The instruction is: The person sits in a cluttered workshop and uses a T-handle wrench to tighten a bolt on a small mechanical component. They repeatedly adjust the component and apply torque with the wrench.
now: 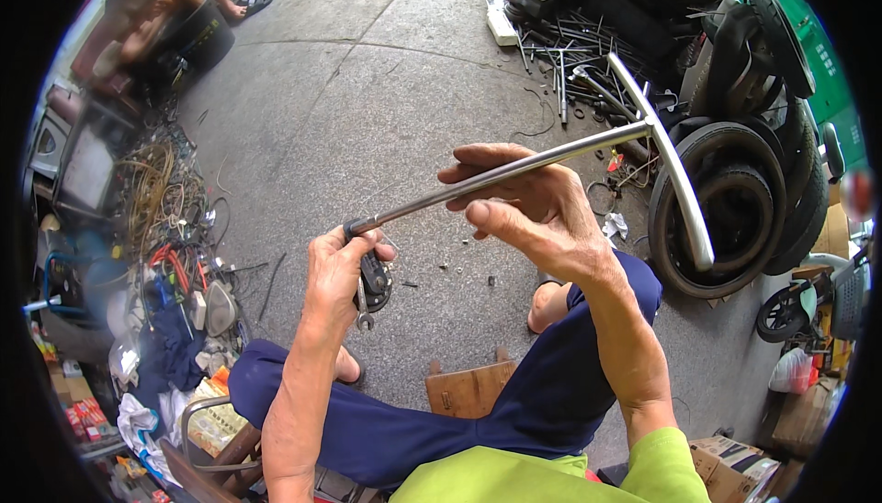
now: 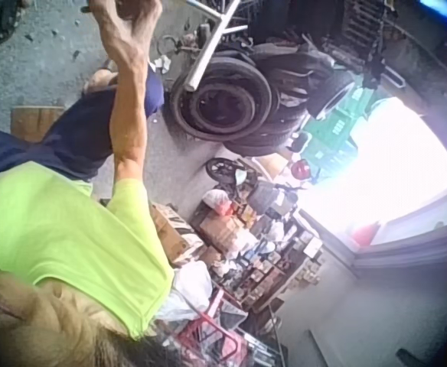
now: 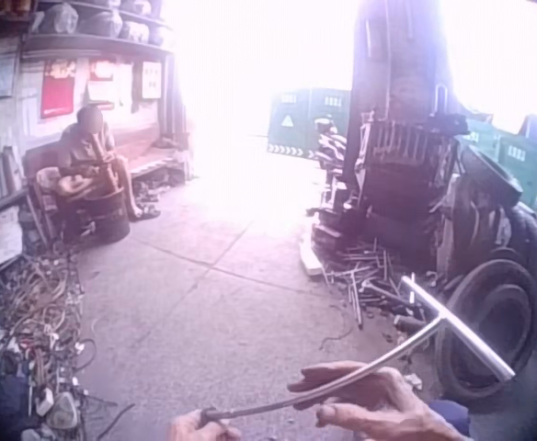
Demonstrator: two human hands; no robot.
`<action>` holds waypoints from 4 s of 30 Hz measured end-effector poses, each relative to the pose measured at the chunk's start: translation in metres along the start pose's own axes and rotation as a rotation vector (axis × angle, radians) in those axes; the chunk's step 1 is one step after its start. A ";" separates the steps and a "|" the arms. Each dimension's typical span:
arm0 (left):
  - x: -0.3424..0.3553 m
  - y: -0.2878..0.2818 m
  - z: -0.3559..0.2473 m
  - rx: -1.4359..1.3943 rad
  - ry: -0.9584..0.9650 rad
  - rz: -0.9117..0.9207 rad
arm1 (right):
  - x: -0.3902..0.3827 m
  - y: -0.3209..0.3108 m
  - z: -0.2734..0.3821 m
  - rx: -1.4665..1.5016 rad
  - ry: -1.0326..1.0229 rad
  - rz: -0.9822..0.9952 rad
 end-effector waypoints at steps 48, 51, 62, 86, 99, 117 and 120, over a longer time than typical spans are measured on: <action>-0.020 0.035 0.046 -0.220 -0.213 0.264 | -0.006 -0.012 0.007 -0.292 -0.064 -0.247; -0.015 0.024 0.037 -0.113 -0.158 0.205 | -0.008 -0.031 0.019 -0.199 -0.173 -0.410; 0.007 -0.018 -0.020 0.159 0.127 -0.025 | -0.029 -0.049 0.044 -0.326 -0.572 -0.528; -0.034 -0.080 -0.080 1.113 0.473 -0.260 | -0.096 0.025 -0.016 -1.182 -0.842 0.156; -0.032 -0.096 -0.084 1.071 0.507 -0.356 | -0.075 0.021 -0.013 -0.823 -0.569 0.157; -0.020 -0.057 -0.063 0.446 0.350 -0.131 | -0.057 -0.054 0.027 -0.509 -0.326 -0.541; -0.022 -0.032 -0.071 0.306 0.416 0.003 | -0.063 -0.084 0.032 -0.332 -0.304 -0.788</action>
Point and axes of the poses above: each hand's wrist, its own x-axis towards the middle knuckle, its own y-axis out of the palm, z = x × y, the point moved 8 cm from there along x, towards the middle knuckle, and after that the axes turned 10 degrees about y, right-handed, at the moved point
